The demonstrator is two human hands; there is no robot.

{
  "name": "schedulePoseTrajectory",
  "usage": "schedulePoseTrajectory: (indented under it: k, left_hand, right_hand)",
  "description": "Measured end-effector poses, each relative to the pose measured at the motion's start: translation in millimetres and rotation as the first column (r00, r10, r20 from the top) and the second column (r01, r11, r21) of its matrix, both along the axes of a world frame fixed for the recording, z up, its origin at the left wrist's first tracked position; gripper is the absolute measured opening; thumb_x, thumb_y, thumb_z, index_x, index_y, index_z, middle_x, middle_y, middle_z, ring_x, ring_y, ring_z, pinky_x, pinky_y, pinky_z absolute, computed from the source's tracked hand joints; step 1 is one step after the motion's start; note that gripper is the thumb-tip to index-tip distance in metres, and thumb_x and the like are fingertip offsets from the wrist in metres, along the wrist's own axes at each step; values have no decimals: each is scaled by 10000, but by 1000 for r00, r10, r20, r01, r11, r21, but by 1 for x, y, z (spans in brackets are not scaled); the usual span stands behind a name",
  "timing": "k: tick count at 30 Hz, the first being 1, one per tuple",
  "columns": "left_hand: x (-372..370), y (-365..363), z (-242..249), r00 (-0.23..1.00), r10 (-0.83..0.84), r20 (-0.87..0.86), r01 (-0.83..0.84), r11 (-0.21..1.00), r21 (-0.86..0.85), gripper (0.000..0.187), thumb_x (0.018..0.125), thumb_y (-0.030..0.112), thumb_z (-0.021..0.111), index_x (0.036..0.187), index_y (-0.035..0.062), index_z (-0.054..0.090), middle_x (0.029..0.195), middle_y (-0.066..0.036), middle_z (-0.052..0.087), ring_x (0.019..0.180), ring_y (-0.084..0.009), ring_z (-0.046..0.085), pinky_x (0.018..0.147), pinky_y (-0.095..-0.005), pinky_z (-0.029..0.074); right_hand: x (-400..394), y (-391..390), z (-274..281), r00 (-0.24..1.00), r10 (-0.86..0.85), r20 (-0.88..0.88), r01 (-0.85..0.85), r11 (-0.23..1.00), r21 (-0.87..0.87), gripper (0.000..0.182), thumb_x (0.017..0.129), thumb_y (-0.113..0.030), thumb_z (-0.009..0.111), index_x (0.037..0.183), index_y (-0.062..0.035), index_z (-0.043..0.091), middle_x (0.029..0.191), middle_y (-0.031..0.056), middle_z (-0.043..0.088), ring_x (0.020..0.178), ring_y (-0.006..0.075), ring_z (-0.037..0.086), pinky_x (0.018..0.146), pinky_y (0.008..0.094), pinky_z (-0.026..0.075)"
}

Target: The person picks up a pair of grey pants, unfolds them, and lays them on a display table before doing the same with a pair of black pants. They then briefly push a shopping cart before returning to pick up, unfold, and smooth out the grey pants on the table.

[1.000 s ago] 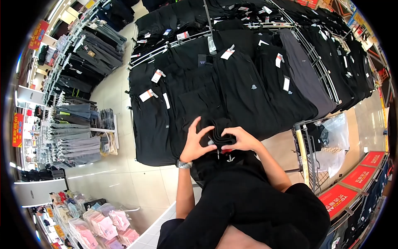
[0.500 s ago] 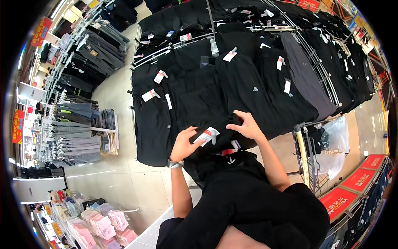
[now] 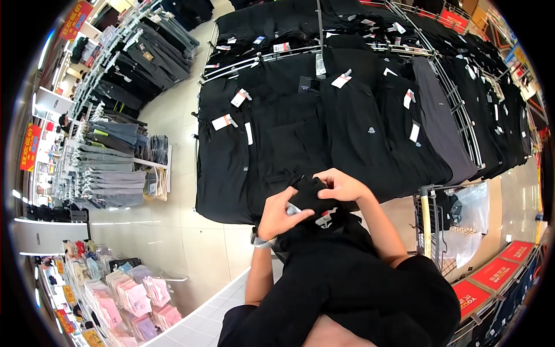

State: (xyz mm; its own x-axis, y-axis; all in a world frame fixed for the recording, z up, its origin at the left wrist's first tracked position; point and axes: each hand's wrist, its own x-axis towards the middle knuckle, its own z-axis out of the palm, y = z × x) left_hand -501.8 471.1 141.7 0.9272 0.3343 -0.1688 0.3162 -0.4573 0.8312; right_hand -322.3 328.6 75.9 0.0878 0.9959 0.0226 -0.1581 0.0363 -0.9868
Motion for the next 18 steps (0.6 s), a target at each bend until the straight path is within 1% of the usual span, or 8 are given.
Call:
schedulePoseTrajectory:
  k: [2, 4, 6, 8, 10, 13, 15, 18]
  left_hand:
    - [-7, 2, 21, 936, -247, 250, 168, 940, 297, 413, 676, 345, 817, 865, 40, 613, 649, -66, 563, 565, -269, 562, 550, -360, 430]
    - [-7, -5, 64, 848, -437, 301, 281, 851, 443, 357, 691, 342, 804, 802, 70, 602, 662, -57, 554, 580, -257, 549, 545, -330, 416]
    - [-2, -7, 97, 784, -509, 356, 301, 812, 500, 356, 679, 339, 812, 794, 79, 598, 679, -49, 557, 586, -242, 550, 540, -326, 411]
    - [9, 7, 124, 740, -483, 468, 170, 808, 564, 354, 669, 325, 825, 799, 82, 603, 708, -49, 574, 594, -239, 552, 541, -331, 413]
    - [23, 34, 143, 797, -376, 473, -140, 646, 750, 376, 664, 310, 837, 829, 60, 610, 737, -73, 598, 602, -266, 559, 555, -344, 430]
    - [54, 89, 120, 873, -6, 487, -378, 621, 687, 418, 677, 304, 838, 893, 26, 611, 728, -111, 605, 607, -292, 570, 565, -366, 447]
    - [66, 108, 101, 873, 62, 484, -433, 557, 709, 431, 681, 302, 837, 913, 20, 610, 708, -120, 601, 596, -293, 572, 560, -369, 447]
    - [74, 118, 87, 866, 107, 489, -430, 661, 616, 405, 698, 294, 828, 915, 30, 611, 632, -102, 574, 543, -255, 554, 534, -348, 436]
  right_hand:
    - [13, 6, -16, 950, 160, -267, -145, 987, 75, 426, 912, -448, 592, 1013, -36, 634, 678, -45, 477, 613, 53, 456, 560, 202, 370]
    - [21, 30, -28, 665, 336, -666, -263, 941, 212, 511, 996, -452, 408, 1213, -20, 574, 1002, 66, 669, 843, 141, 655, 745, 264, 530]
    - [2, 66, -34, 969, 55, -240, -76, 994, -79, 484, 1021, -387, 365, 1279, -11, 527, 1192, 120, 633, 1041, 174, 628, 887, 316, 511]
    - [-25, 96, -133, 917, 270, 295, -358, 883, 304, 533, 1028, -398, 318, 1351, -1, 465, 1291, 138, 568, 1193, 220, 541, 1027, 337, 419]
    - [-66, 76, -155, 839, 487, 242, -511, 859, 45, 533, 1028, -396, 319, 1353, 1, 462, 1299, 139, 560, 1202, 222, 531, 1035, 337, 409]
    - [-105, 19, -162, 735, 675, 56, -635, 715, -292, 532, 1028, -392, 322, 1356, 4, 457, 1313, 139, 549, 1217, 225, 517, 1046, 338, 395]
    - [-97, -2, -161, 741, 670, -28, -633, 685, -360, 532, 1028, -390, 324, 1358, 6, 454, 1322, 139, 541, 1227, 227, 507, 1054, 338, 385]
    - [-71, -23, -152, 808, 576, -120, -568, 709, -417, 532, 1028, -386, 326, 1362, 9, 450, 1335, 140, 529, 1242, 230, 493, 1065, 339, 370]
